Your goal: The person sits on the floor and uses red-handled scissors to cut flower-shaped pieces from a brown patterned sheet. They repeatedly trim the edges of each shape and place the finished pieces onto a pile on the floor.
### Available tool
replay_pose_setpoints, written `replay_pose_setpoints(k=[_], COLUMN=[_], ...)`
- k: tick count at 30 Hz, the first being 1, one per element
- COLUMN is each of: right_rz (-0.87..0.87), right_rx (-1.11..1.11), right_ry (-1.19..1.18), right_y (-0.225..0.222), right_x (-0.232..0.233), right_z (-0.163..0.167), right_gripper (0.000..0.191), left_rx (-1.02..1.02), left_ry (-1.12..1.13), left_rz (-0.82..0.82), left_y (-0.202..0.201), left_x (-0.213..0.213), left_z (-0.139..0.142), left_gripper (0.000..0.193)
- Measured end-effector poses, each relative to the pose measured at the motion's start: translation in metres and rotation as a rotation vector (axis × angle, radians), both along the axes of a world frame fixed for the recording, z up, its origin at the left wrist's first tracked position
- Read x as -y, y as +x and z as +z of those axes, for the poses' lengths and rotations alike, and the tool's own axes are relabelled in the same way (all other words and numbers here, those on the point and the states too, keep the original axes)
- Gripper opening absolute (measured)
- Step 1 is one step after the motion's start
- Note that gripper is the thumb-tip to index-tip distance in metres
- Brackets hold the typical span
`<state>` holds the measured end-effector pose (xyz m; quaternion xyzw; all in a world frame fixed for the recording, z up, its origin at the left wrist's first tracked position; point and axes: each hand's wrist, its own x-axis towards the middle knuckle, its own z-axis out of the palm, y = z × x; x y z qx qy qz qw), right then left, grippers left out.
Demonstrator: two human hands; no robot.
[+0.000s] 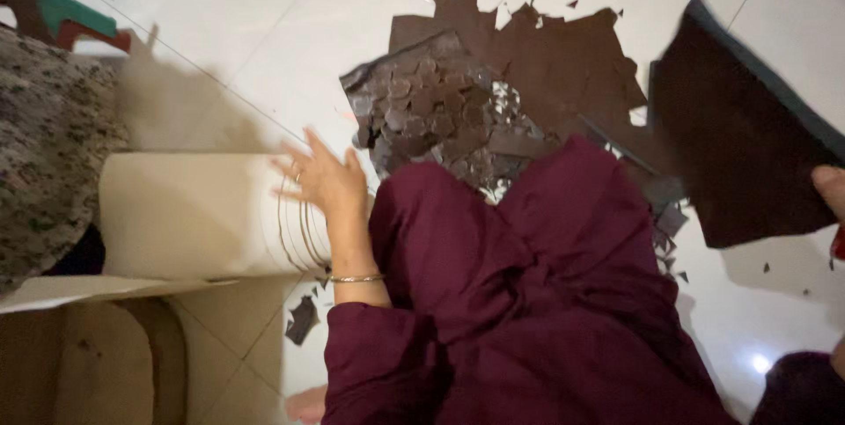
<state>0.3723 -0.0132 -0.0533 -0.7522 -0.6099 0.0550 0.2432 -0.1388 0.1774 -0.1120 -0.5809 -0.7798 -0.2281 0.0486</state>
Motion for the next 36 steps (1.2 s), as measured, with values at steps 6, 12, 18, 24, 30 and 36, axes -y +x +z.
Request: replay_pose_setpoints(k=[6, 12, 18, 24, 30, 36], right_rz=[-0.021, 0.305, 0.107, -0.022, 0.159, -0.100], right_rx=[0.084, -0.623, -0.371, -0.234, -0.050, -0.609], right_ry=[-0.111, 0.016, -0.051, 0.007, 0.332, 0.128], right_y=[-0.013, -0.028, -0.051, -0.061, -0.046, -0.071], right_x=[0.009, 0.007, -0.028, -0.036, -0.050, -0.031], right_z=[0.009, 0.056, 0.097, 0.096, 0.070, 0.023], right_gripper=[0.019, 0.018, 0.017, 0.019, 0.011, 0.008], left_rx=[0.714, 1.275, 1.825, 1.868, 2.063, 2.257], left_ry=[-0.067, -0.171, -0.696, -0.870, -0.802, -0.465], left_rz=[-0.815, -0.943, -1.097, -1.140, -0.862, -0.800], left_y=[0.095, 0.140, 0.112, 0.105, 0.128, 0.150], left_x=[0.044, 0.064, 0.064, 0.073, 0.077, 0.088], left_z=[-0.001, 0.028, 0.022, 0.014, -0.013, -0.029], left_gripper=[0.089, 0.110, 0.060, 0.062, 0.042, 0.031])
